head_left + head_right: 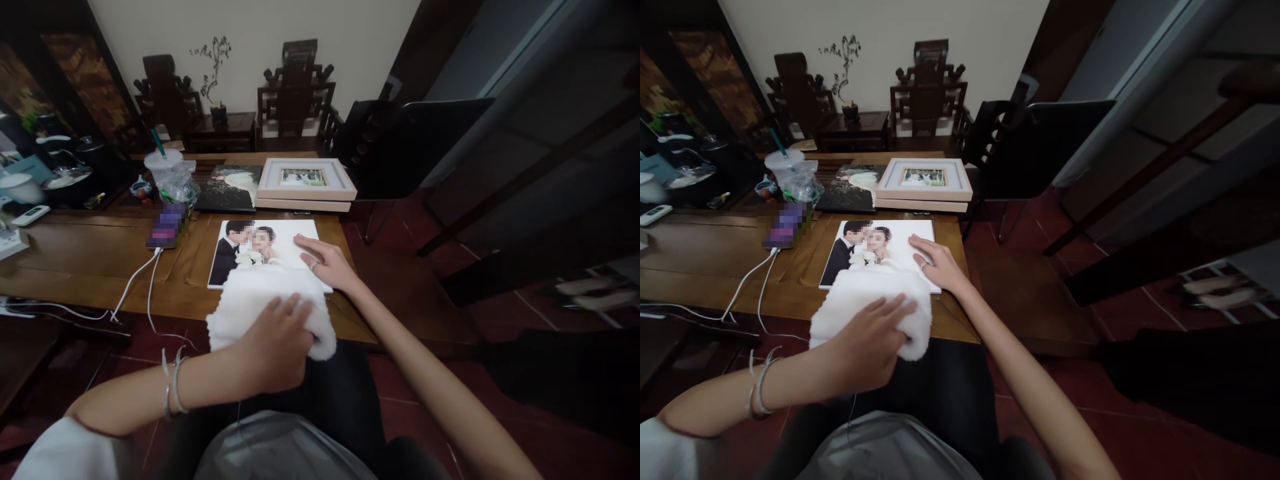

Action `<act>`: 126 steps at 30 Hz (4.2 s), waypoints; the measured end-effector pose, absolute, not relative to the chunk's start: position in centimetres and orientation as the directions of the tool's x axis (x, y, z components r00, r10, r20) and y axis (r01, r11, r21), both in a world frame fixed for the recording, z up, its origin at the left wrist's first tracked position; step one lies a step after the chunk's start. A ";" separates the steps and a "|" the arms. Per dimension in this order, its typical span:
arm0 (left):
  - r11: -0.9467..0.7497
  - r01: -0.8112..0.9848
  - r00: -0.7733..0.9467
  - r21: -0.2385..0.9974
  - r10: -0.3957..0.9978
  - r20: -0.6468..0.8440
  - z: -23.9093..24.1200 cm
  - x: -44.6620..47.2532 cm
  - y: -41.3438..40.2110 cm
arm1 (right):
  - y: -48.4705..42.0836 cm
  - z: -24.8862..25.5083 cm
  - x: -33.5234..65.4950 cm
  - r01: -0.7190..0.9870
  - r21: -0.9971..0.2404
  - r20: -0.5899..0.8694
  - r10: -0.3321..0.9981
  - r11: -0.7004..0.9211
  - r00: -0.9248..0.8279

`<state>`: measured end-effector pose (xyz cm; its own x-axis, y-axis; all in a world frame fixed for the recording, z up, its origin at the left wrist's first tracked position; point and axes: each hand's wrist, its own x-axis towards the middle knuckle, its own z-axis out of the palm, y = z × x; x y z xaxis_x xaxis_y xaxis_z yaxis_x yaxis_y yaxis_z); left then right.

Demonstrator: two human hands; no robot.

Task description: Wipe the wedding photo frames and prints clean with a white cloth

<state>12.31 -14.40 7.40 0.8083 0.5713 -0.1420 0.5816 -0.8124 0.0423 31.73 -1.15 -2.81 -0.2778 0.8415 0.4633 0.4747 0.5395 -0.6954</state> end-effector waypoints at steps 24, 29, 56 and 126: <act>-0.718 0.694 0.718 0.048 0.687 -0.111 8.5 19.3 4.0 | -0.8 -2.8 31.6 0.532 -0.637 0.467 0.828 0.558 -0.310; -0.637 0.769 0.639 0.056 0.769 -0.021 7.5 14.9 4.7 | -0.9 -2.8 31.6 0.490 -0.667 0.470 0.827 0.561 -0.309; -0.570 0.820 0.564 -0.056 0.820 -0.094 5.8 12.9 0.1 | -0.7 -3.0 31.6 0.480 -0.691 0.456 0.841 0.540 -0.290; -0.496 0.867 0.498 -0.051 0.867 0.019 4.4 8.1 1.5 | -0.9 -2.9 32.0 0.447 -0.713 0.447 0.842 0.539 -0.302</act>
<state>8.05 1.52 4.37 0.4978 0.8671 0.0185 0.8666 -0.4964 -0.0505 31.98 -0.90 -2.89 -0.3017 0.8419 0.4474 0.4472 0.5394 -0.7135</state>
